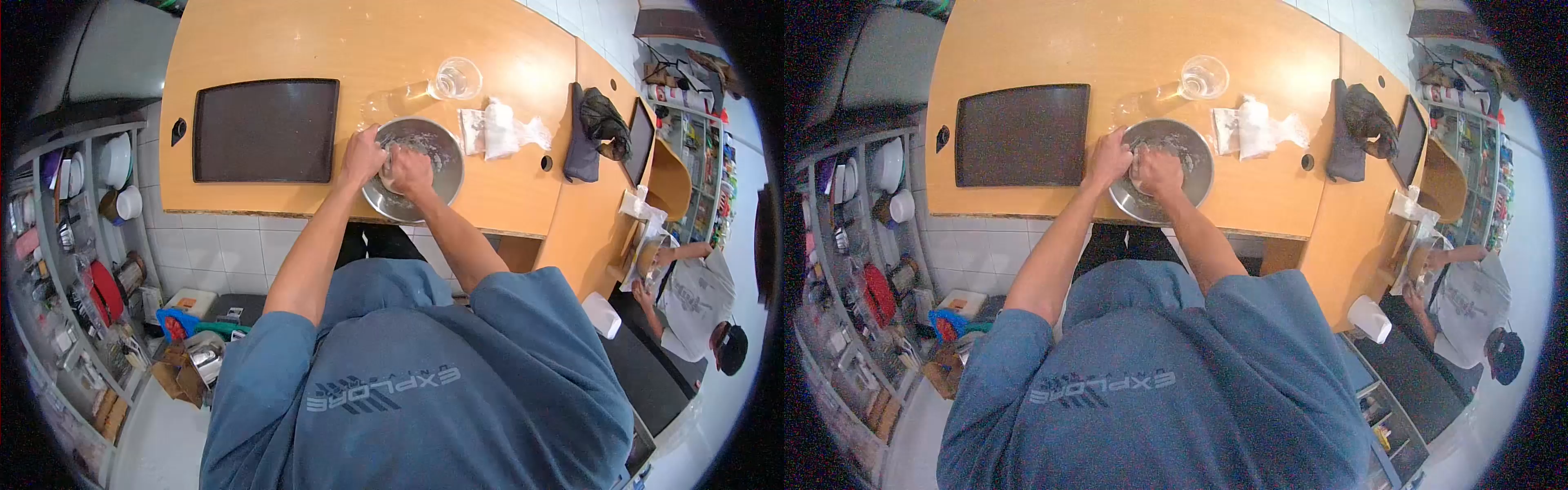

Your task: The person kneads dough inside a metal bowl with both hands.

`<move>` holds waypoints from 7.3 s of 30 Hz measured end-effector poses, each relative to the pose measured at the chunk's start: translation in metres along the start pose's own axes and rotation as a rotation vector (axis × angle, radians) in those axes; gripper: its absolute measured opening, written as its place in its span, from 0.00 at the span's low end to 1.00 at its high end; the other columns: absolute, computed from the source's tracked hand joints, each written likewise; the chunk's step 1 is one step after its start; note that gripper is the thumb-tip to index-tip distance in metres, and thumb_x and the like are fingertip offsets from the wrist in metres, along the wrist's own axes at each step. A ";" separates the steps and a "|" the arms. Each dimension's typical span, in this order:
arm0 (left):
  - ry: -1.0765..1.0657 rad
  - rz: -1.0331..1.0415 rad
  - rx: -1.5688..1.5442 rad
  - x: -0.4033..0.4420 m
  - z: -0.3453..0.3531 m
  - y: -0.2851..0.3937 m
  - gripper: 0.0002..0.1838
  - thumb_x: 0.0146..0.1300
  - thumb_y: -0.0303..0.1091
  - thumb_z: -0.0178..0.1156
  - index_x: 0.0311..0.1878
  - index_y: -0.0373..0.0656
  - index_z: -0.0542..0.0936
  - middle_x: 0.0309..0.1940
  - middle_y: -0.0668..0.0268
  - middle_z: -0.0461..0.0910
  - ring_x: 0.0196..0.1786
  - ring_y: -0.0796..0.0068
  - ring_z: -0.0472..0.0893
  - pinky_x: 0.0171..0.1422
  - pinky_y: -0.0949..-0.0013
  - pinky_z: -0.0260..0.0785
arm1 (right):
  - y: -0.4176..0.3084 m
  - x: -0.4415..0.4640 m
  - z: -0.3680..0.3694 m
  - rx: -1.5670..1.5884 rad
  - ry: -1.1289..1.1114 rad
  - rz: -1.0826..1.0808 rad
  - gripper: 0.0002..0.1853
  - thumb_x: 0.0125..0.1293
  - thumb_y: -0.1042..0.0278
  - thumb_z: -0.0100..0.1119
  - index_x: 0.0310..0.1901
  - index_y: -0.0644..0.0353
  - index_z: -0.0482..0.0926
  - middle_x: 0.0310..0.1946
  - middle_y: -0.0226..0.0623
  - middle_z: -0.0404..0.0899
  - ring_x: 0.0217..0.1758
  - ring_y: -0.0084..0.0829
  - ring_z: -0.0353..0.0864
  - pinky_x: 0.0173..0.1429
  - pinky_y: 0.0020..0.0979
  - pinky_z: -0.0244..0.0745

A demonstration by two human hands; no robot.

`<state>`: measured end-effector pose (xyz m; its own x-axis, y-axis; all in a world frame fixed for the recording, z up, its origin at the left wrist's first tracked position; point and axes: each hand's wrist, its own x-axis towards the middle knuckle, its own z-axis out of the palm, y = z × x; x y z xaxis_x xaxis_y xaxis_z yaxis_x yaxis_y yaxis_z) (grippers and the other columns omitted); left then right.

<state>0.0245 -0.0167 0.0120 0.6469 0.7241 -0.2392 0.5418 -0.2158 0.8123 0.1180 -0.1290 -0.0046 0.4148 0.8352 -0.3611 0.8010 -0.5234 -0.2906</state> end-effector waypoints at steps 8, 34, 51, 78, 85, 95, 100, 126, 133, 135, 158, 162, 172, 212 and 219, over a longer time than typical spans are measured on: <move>-0.071 0.012 0.036 0.006 0.004 -0.010 0.16 0.53 0.23 0.56 0.46 0.31 0.80 0.36 0.36 0.83 0.44 0.33 0.82 0.51 0.43 0.75 | -0.001 0.011 0.004 0.054 0.053 0.143 0.17 0.60 0.52 0.63 0.42 0.56 0.82 0.38 0.48 0.87 0.42 0.50 0.88 0.47 0.49 0.82; -0.100 -0.011 0.047 -0.001 0.008 -0.007 0.23 0.55 0.24 0.56 0.56 0.34 0.78 0.43 0.35 0.83 0.50 0.35 0.83 0.58 0.43 0.74 | -0.037 -0.053 -0.004 -0.036 0.129 0.246 0.26 0.70 0.44 0.53 0.53 0.60 0.81 0.54 0.56 0.78 0.56 0.67 0.78 0.45 0.61 0.82; -0.103 -0.017 0.026 0.000 0.010 -0.011 0.22 0.55 0.25 0.59 0.56 0.35 0.79 0.41 0.38 0.84 0.49 0.36 0.84 0.55 0.45 0.75 | -0.001 -0.004 -0.017 0.220 -0.114 0.342 0.30 0.69 0.40 0.53 0.53 0.62 0.83 0.46 0.59 0.85 0.53 0.58 0.85 0.57 0.52 0.79; -0.085 0.005 0.052 -0.005 0.005 -0.006 0.22 0.55 0.26 0.57 0.56 0.36 0.78 0.40 0.36 0.83 0.48 0.36 0.83 0.56 0.44 0.75 | -0.014 -0.047 0.000 0.102 0.171 0.070 0.18 0.60 0.58 0.62 0.42 0.65 0.85 0.45 0.57 0.80 0.46 0.56 0.83 0.52 0.51 0.81; -0.127 -0.046 0.093 -0.006 -0.002 0.003 0.23 0.57 0.27 0.58 0.58 0.38 0.79 0.42 0.38 0.84 0.49 0.37 0.83 0.55 0.44 0.75 | -0.005 -0.036 0.020 0.038 0.362 -0.026 0.13 0.58 0.59 0.62 0.39 0.58 0.84 0.42 0.50 0.81 0.48 0.51 0.83 0.49 0.50 0.80; -0.122 0.049 0.111 0.002 0.000 -0.007 0.23 0.53 0.27 0.61 0.56 0.38 0.80 0.35 0.39 0.84 0.42 0.37 0.85 0.49 0.45 0.78 | -0.013 -0.013 0.018 0.070 0.272 0.179 0.16 0.62 0.53 0.62 0.44 0.54 0.85 0.46 0.44 0.81 0.54 0.46 0.82 0.54 0.47 0.80; -0.158 -0.022 0.081 -0.004 -0.005 0.007 0.23 0.56 0.26 0.59 0.57 0.38 0.79 0.39 0.38 0.84 0.46 0.38 0.85 0.52 0.46 0.77 | -0.001 -0.001 0.007 0.262 0.088 0.236 0.20 0.64 0.49 0.63 0.47 0.56 0.85 0.48 0.48 0.83 0.55 0.52 0.82 0.57 0.50 0.79; -0.198 -0.029 0.071 -0.005 -0.002 0.005 0.23 0.56 0.25 0.58 0.58 0.37 0.78 0.42 0.36 0.83 0.49 0.35 0.83 0.58 0.44 0.75 | -0.025 -0.041 -0.006 0.037 -0.016 0.305 0.26 0.70 0.47 0.54 0.53 0.65 0.81 0.47 0.60 0.84 0.53 0.57 0.85 0.58 0.55 0.80; -0.152 -0.003 0.102 -0.005 0.002 -0.001 0.21 0.57 0.25 0.58 0.56 0.36 0.79 0.42 0.36 0.83 0.49 0.35 0.83 0.56 0.43 0.75 | -0.019 -0.059 0.013 0.000 0.261 -0.055 0.18 0.68 0.52 0.56 0.41 0.60 0.83 0.38 0.48 0.85 0.43 0.49 0.87 0.45 0.51 0.84; -0.165 0.006 0.076 -0.004 0.001 0.000 0.21 0.57 0.25 0.58 0.56 0.36 0.79 0.42 0.36 0.83 0.49 0.35 0.83 0.56 0.44 0.75 | -0.009 -0.053 0.017 -0.011 0.257 -0.096 0.17 0.67 0.53 0.56 0.41 0.59 0.83 0.38 0.47 0.85 0.43 0.48 0.87 0.45 0.51 0.83; -0.159 -0.010 0.177 0.000 -0.004 -0.006 0.24 0.57 0.26 0.59 0.60 0.40 0.79 0.41 0.39 0.84 0.48 0.38 0.84 0.55 0.44 0.76 | 0.028 -0.030 -0.003 1.010 -0.013 0.277 0.24 0.63 0.45 0.70 0.39 0.64 0.83 0.32 0.37 0.84 0.36 0.25 0.78 0.44 0.33 0.75; -0.170 -0.013 0.192 -0.002 -0.007 -0.005 0.25 0.56 0.27 0.59 0.61 0.40 0.78 0.41 0.38 0.84 0.48 0.38 0.84 0.56 0.44 0.76 | 0.038 -0.021 -0.012 0.730 -0.241 0.208 0.25 0.64 0.45 0.64 0.42 0.66 0.82 0.39 0.49 0.85 0.46 0.43 0.84 0.50 0.42 0.78; -0.077 0.033 0.171 -0.004 -0.003 -0.008 0.22 0.51 0.25 0.60 0.53 0.41 0.81 0.35 0.40 0.85 0.42 0.38 0.86 0.49 0.44 0.78 | -0.006 -0.051 -0.034 -0.081 -0.338 0.121 0.31 0.60 0.42 0.64 0.52 0.66 0.83 0.51 0.59 0.81 0.50 0.58 0.86 0.56 0.50 0.84; -0.158 0.074 0.182 -0.001 -0.001 -0.012 0.25 0.55 0.25 0.59 0.60 0.40 0.77 0.38 0.36 0.83 0.45 0.35 0.84 0.53 0.42 0.77 | -0.001 -0.035 -0.026 0.156 0.107 0.131 0.22 0.68 0.49 0.59 0.36 0.64 0.85 0.34 0.60 0.85 0.41 0.59 0.86 0.50 0.56 0.79; -0.175 0.086 0.200 0.000 0.000 -0.017 0.21 0.56 0.26 0.60 0.56 0.39 0.79 0.37 0.36 0.83 0.45 0.34 0.84 0.52 0.41 0.77 | 0.008 -0.033 -0.007 0.252 0.015 -0.089 0.21 0.64 0.55 0.60 0.45 0.69 0.82 0.41 0.63 0.84 0.49 0.61 0.83 0.59 0.55 0.76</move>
<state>0.0152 -0.0134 -0.0019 0.7682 0.5775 -0.2763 0.5651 -0.4090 0.7165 0.1138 -0.1593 0.0115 0.3557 0.8812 -0.3114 0.7024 -0.4718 -0.5329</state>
